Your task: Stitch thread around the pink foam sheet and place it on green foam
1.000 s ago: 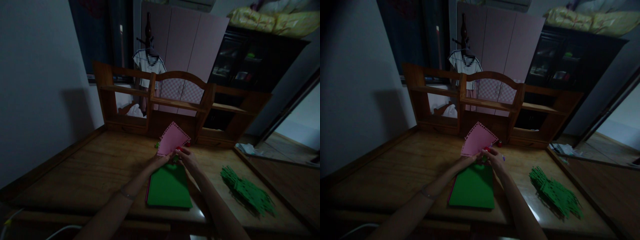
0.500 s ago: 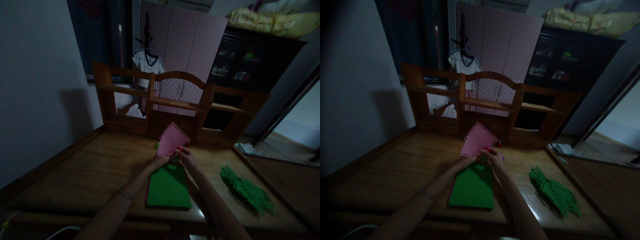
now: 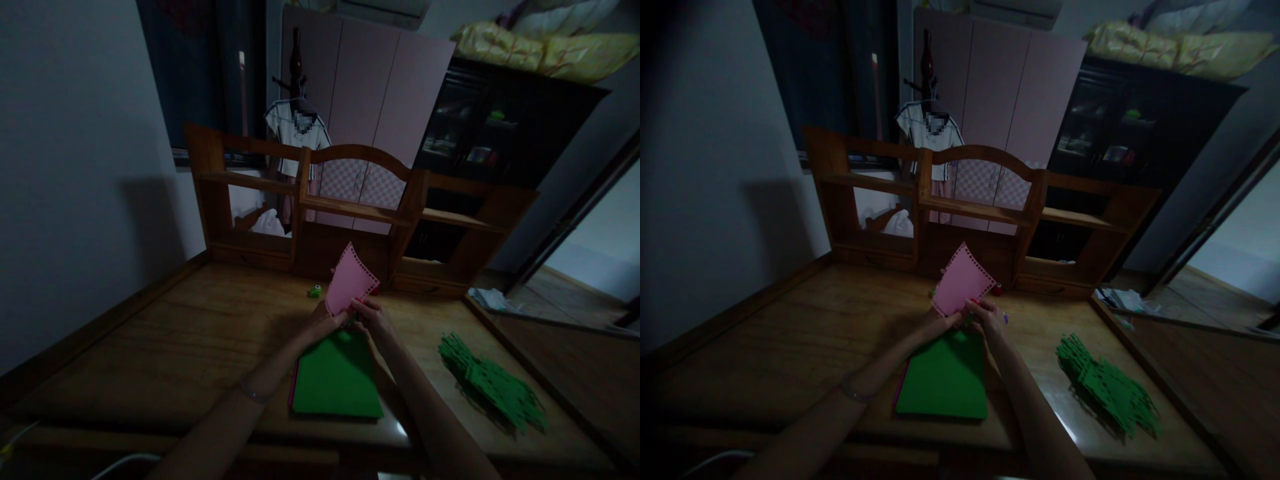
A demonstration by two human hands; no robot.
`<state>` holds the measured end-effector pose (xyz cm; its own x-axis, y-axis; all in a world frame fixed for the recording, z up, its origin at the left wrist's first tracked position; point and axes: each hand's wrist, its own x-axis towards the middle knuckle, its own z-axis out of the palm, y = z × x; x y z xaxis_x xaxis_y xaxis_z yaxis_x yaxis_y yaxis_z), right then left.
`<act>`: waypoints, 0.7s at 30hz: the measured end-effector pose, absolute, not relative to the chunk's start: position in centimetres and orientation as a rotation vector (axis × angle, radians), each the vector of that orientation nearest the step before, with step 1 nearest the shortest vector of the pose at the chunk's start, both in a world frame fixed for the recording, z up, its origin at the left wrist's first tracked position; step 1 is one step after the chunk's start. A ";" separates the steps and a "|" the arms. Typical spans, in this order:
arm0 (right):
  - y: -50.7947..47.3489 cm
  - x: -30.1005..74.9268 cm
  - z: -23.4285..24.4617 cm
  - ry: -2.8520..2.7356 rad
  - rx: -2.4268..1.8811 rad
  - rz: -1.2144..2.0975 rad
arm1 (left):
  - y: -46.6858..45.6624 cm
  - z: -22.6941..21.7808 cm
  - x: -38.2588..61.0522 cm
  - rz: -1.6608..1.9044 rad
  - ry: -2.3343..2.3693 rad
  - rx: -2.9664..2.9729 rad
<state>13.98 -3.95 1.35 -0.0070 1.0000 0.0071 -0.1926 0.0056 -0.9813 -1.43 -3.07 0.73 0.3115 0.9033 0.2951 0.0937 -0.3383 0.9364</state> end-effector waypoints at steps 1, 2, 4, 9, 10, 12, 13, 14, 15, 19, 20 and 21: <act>-4.0 14.0 1.4 -1.074 -1.067 1.291 | -2.9 0.6 -1.4 1.142 0.907 1.688; -4.0 14.0 1.4 -1.071 -1.080 1.286 | -2.8 0.5 -1.5 1.144 0.898 1.692; -4.0 14.1 1.4 -1.064 -1.093 1.276 | -2.6 0.2 -1.6 1.140 0.878 1.698; -4.2 13.9 1.6 -1.082 -1.064 1.291 | -2.5 0.0 -1.7 1.206 0.861 1.658; -4.2 13.9 1.7 -1.091 -1.066 1.284 | -2.5 0.0 -1.7 1.216 0.874 1.640; -4.3 13.9 1.9 -1.131 -1.062 1.262 | -2.4 0.1 -1.7 1.219 0.914 1.608; -4.4 13.9 2.0 -1.158 -1.057 1.257 | -2.4 0.1 -1.7 1.221 0.929 1.600; -4.4 13.8 2.1 -1.181 -1.051 1.260 | -2.3 0.0 -1.6 1.230 0.938 1.593; -4.5 13.8 2.2 -1.196 -1.045 1.273 | -2.2 0.0 -1.6 1.236 0.936 1.591; -4.6 13.6 2.2 -1.177 -0.994 1.340 | -1.9 -0.1 -1.6 1.242 0.900 1.590; -4.5 13.5 2.1 -1.170 -0.982 1.348 | -1.9 -0.1 -1.6 1.253 0.910 1.590; -4.5 13.5 2.0 -1.158 -0.976 1.345 | -1.9 -0.1 -1.5 1.267 0.923 1.593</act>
